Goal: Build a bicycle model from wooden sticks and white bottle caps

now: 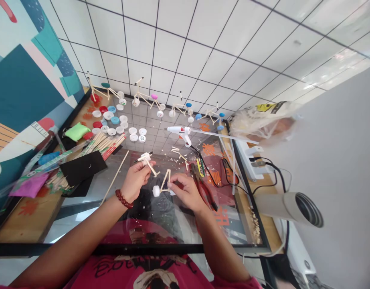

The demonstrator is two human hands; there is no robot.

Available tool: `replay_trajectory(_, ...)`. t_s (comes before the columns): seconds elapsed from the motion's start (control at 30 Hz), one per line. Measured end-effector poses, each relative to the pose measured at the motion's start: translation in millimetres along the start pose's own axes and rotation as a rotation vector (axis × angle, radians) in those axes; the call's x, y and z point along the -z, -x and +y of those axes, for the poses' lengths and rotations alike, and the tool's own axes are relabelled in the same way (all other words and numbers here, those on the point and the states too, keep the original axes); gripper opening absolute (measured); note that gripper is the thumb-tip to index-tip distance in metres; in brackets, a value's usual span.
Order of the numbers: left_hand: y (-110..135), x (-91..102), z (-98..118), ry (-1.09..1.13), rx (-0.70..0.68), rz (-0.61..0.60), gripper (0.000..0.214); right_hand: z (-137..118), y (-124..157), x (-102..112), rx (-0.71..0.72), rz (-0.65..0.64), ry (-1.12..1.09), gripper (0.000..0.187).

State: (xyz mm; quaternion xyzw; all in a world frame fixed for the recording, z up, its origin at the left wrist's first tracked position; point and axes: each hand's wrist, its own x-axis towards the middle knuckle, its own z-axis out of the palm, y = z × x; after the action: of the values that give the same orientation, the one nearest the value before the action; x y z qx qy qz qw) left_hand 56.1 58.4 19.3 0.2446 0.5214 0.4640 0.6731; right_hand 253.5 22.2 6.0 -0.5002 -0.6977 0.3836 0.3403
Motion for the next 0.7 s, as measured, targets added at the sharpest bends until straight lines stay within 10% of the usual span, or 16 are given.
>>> replay_trajectory(0.7,-15.8,15.8,-0.6,-0.907,-0.387,-0.045,0.034,-1.6,2.0,-12.6,0.028,-0.067,0.031,0.018)
